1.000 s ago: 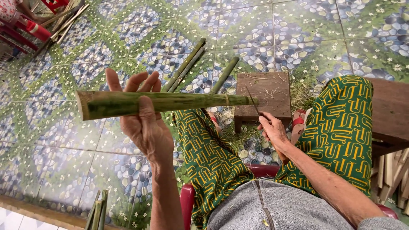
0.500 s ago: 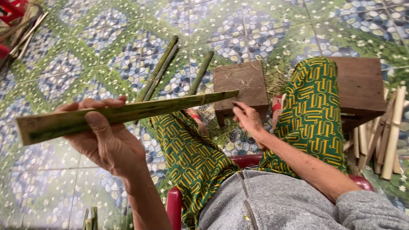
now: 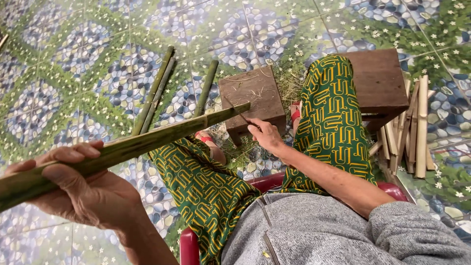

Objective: Shaving and smoothing bamboo strips using a knife while sitting on a low stool.

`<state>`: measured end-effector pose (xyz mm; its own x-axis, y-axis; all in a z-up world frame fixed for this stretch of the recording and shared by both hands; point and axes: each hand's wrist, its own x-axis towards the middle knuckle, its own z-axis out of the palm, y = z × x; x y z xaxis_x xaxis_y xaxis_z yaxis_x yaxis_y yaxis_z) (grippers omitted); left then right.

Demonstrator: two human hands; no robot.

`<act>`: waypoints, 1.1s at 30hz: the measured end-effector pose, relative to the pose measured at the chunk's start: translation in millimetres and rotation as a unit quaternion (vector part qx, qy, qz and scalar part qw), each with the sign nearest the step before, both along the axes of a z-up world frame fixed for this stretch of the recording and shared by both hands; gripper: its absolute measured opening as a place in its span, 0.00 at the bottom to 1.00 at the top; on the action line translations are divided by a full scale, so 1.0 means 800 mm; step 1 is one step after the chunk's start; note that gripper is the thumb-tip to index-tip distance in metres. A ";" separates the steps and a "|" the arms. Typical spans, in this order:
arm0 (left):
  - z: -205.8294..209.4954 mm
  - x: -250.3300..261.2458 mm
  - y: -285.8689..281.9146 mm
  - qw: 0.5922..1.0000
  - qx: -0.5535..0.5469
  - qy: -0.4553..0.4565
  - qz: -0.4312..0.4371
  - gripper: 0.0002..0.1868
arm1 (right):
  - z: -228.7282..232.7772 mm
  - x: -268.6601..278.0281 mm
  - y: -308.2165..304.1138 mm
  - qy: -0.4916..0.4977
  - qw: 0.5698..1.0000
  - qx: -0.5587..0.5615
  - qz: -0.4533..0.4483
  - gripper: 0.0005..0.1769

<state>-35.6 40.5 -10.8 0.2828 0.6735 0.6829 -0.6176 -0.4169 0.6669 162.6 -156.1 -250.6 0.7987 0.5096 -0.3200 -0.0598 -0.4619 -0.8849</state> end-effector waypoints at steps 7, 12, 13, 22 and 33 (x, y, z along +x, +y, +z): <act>0.003 0.004 -0.012 1.000 0.013 -0.004 0.024 0.12 | -0.006 -0.004 0.007 -0.137 0.979 0.136 0.069 0.28; 0.017 0.006 -0.027 0.999 0.029 0.018 0.034 0.18 | -0.056 0.027 -0.013 0.068 0.995 0.018 -0.066 0.27; 0.018 0.008 -0.029 0.999 0.025 0.020 0.037 0.20 | -0.046 0.021 -0.009 0.039 0.998 0.027 -0.045 0.27; 0.004 0.002 -0.008 0.999 -0.035 0.002 0.036 0.23 | -0.105 0.065 -0.005 0.007 1.000 0.004 -0.027 0.27; -0.024 -0.018 0.027 0.997 -0.066 0.031 0.033 0.26 | -0.135 0.089 -0.008 -0.009 0.996 -0.081 -0.027 0.26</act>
<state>-50.1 62.5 -29.7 0.2730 0.7753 0.5696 -0.5476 -0.3616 0.7546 234.0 -162.9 -358.6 0.8292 0.4093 -0.3807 -0.0736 -0.5952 -0.8002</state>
